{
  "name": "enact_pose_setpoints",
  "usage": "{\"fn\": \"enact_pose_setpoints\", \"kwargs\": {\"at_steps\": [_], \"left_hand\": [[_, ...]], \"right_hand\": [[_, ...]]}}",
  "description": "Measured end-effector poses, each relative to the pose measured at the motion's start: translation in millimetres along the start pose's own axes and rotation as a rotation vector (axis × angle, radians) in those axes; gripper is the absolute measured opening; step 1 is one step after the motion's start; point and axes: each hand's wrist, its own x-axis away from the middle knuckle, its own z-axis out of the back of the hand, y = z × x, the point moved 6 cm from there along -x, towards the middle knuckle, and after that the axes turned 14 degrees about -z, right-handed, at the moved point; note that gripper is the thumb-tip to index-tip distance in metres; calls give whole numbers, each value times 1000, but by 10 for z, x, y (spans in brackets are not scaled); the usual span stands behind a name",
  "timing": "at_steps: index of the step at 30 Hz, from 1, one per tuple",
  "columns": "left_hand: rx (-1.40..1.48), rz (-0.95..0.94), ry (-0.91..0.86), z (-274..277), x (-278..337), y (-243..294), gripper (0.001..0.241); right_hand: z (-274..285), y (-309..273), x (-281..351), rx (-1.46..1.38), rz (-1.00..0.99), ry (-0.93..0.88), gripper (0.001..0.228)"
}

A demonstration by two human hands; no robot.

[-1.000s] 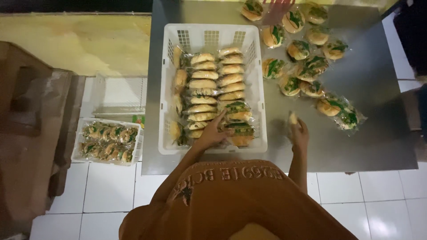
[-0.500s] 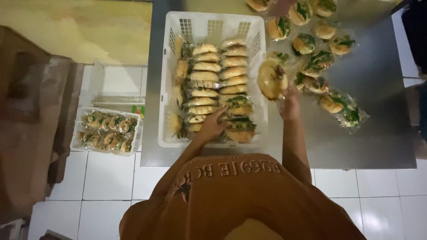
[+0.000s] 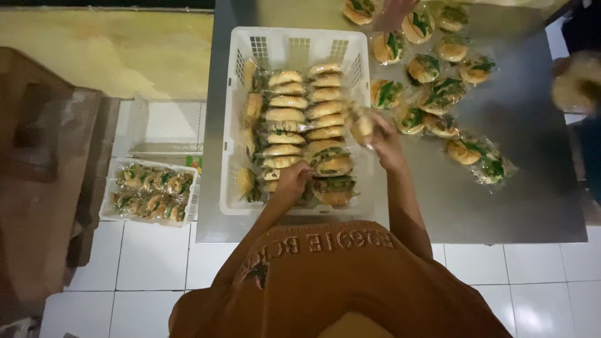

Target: Organizing packaged mini sandwiches into a plastic crate on a metal table.

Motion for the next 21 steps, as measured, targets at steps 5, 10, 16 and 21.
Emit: {"fn": "enact_pose_setpoints", "kwargs": {"at_steps": [5, 10, 16, 21], "left_hand": [[94, 132, -20, 97, -13, 212, 13], [51, 154, -23, 18, 15, 13, 17], [-145, -67, -13, 5, -21, -70, 9], [-138, -3, 68, 476, -278, 530, 39]], "right_hand": [[-588, -755, 169, 599, 209, -190, 67], [-772, -611, -87, 1061, 140, -353, 64], [-876, -403, -40, 1134, -191, -476, 60], [-884, -198, 239, 1221, -5, -348, 64]]}}
